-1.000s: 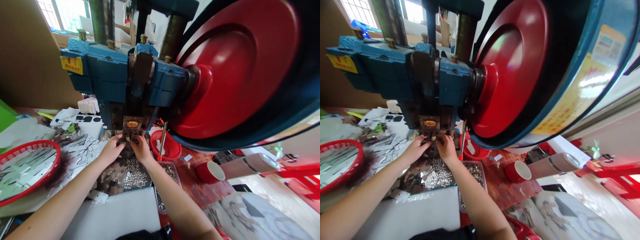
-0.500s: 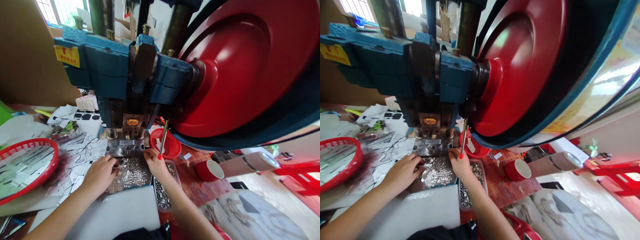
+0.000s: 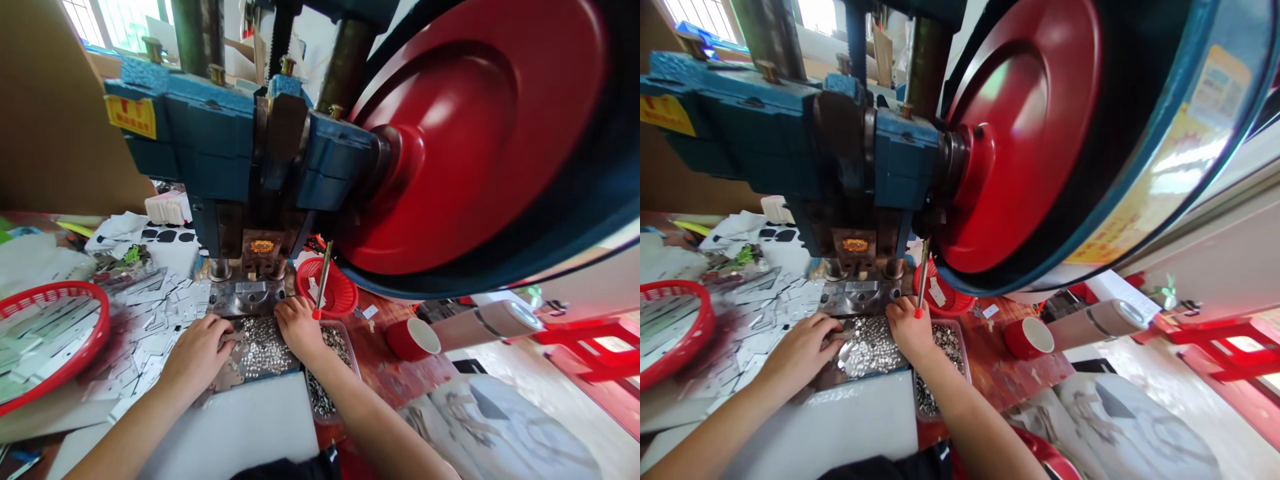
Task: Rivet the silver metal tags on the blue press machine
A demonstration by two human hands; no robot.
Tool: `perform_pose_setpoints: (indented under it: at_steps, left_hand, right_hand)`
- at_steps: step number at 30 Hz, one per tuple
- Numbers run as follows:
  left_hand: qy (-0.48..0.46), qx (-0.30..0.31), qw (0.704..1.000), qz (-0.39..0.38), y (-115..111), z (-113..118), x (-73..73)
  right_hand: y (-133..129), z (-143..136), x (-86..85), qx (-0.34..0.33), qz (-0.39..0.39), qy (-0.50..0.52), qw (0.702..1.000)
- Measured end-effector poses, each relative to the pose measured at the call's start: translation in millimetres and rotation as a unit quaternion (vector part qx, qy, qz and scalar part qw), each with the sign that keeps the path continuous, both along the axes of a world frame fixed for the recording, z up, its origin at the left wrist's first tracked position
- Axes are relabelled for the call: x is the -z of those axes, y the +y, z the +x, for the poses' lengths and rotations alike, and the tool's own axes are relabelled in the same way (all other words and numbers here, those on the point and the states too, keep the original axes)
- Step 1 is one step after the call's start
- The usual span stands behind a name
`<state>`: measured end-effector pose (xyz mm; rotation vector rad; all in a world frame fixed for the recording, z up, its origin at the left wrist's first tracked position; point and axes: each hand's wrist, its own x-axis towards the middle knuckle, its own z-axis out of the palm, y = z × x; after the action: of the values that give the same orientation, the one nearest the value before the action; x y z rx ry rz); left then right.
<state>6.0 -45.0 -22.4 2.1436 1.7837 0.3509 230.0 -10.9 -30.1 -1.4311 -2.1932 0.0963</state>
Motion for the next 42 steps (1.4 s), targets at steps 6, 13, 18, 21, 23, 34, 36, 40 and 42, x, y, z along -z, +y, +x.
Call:
perform_pose_setpoints:
  at_steps: [6, 13, 18, 21, 23, 34, 36, 40, 42]
  left_hand:
    - [-0.024, -0.001, 1.000, 0.002, -1, 1, -0.7]
    - [-0.087, 0.000, 0.996, -0.011, -4, 1, 0.2]
    - [-0.173, -0.019, 0.984, 0.030, 0, -8, -8.0]
    - [-0.219, -0.057, 0.974, 0.027, 6, -15, -19.8]
    - [-0.232, -0.083, 0.969, 0.016, 13, -17, -28.2]
    - [-0.206, -0.089, 0.973, 0.055, 58, -1, -45.5]
    - [-0.203, -0.093, 0.974, 0.044, 60, 3, -45.8]
    - [-0.196, -0.092, 0.976, 0.034, 62, 8, -44.3]
    - [-0.191, -0.092, 0.976, 0.038, 65, 10, -41.8]
  right_hand:
    - [12, -9, -11.6, 0.001, 0.000, 0.110, 0.994]
    - [44, -46, -30.0, 0.018, -0.004, 0.099, 0.995]
    - [44, -50, -33.7, 0.002, 0.019, 0.001, 1.000]
    - [35, -44, -40.5, -0.029, 0.048, -0.049, 0.997]
    - [30, -40, -44.8, -0.039, 0.059, -0.070, 0.995]
    - [25, -39, -45.1, -0.060, 0.039, -0.047, 0.996]
    - [24, -38, -43.6, -0.064, 0.035, -0.044, 0.996]
    - [19, -33, -37.0, -0.065, 0.023, -0.009, 0.998]
    - [19, -31, -33.6, -0.051, 0.021, 0.024, 0.998]
